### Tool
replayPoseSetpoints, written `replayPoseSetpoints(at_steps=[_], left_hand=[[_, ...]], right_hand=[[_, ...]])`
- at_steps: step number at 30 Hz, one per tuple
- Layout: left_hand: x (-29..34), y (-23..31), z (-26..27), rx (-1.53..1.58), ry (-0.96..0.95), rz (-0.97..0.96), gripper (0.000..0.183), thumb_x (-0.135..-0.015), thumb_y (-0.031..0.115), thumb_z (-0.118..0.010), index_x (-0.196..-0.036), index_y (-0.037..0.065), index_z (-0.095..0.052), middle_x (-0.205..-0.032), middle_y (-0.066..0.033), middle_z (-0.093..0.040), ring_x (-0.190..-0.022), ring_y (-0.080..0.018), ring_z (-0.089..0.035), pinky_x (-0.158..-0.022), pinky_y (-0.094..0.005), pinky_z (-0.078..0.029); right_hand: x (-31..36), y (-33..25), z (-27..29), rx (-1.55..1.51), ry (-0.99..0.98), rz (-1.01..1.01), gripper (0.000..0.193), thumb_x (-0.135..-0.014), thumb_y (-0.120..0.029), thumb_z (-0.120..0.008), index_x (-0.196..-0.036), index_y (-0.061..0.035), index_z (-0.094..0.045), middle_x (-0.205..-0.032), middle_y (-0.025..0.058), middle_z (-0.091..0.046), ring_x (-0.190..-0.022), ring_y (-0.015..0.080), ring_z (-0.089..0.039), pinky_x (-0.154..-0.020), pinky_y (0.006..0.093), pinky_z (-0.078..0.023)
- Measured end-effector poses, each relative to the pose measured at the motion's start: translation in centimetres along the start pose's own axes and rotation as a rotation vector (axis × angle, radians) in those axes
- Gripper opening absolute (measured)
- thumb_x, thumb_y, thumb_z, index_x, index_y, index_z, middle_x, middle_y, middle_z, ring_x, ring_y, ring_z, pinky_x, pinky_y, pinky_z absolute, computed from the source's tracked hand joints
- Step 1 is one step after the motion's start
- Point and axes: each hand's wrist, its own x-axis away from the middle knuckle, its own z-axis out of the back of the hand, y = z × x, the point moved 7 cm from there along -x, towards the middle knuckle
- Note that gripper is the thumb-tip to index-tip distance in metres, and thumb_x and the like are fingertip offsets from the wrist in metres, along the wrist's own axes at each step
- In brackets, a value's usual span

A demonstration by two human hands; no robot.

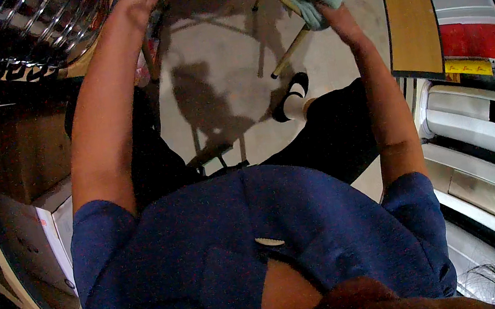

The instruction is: The person wipes the slats and the metal legs of a small folding table with a cloth.

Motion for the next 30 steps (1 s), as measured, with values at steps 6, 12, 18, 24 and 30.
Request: replayPoseSetpoints(at_steps=[6, 12, 18, 24, 30], left_hand=[[-0.4, -0.8, 0.1, 0.054, 0.015, 0.02, 0.043, -0.103, 0.03, -0.047, -0.135, 0.002, -0.043, -0.124, -0.0134, -0.054, -0.104, -0.0273, -0.06, -0.088, -0.041, -0.056], [1.2, -0.8, 0.9, 0.026, 0.03, 0.053, 0.047, -0.104, 0.028, -0.049, -0.14, 0.001, -0.037, -0.128, -0.017, -0.051, -0.111, -0.0322, -0.058, -0.093, -0.0453, -0.054], [2.3, -0.9, -0.7, -0.027, -0.094, -0.02, 0.034, -0.102, 0.023, -0.05, -0.125, 0.0, -0.05, -0.118, -0.0144, -0.059, -0.101, -0.0293, -0.062, -0.09, -0.0405, -0.056], [5.8, -4.3, -4.6, -0.441, -0.245, -0.138, 0.027, -0.098, 0.028, -0.057, -0.105, 0.002, -0.062, -0.099, -0.0062, -0.066, -0.082, -0.0185, -0.062, -0.074, -0.0314, -0.05], [5.1, -5.9, -5.8, -0.796, -0.119, -0.167, 0.037, -0.097, 0.037, -0.057, -0.112, 0.004, -0.061, -0.109, -0.011, -0.067, -0.101, -0.0241, -0.06, -0.09, -0.038, -0.045]], right_hand=[[1.4, 3.1, -1.6, -0.142, 0.012, -0.175, 0.041, -0.091, -0.027, -0.066, -0.12, 0.0008, -0.059, -0.118, 0.0159, -0.065, -0.108, 0.0288, -0.061, -0.091, 0.0391, -0.05], [1.7, -3.7, 2.7, -0.511, 0.2, -0.111, 0.041, -0.093, -0.018, -0.063, -0.129, -0.0013, -0.053, -0.117, 0.0079, -0.062, -0.103, 0.0205, -0.059, -0.09, 0.035, -0.047], [0.5, -2.1, 1.4, -0.557, 0.252, -0.217, 0.039, -0.09, -0.015, -0.066, -0.125, -0.0011, -0.056, -0.118, 0.0084, -0.063, -0.106, 0.0209, -0.059, -0.091, 0.0349, -0.047], [-0.1, -3.1, 1.6, -0.446, 0.065, -0.122, 0.036, -0.087, -0.013, -0.068, -0.12, -0.0019, -0.061, -0.11, 0.0077, -0.066, -0.099, 0.0204, -0.061, -0.088, 0.0346, -0.048], [-0.4, -4.0, 1.8, -0.563, 0.379, -0.084, 0.029, -0.085, -0.014, -0.07, -0.11, -0.0008, -0.065, -0.101, 0.0053, -0.067, -0.088, 0.0192, -0.062, -0.081, 0.0335, -0.049]])
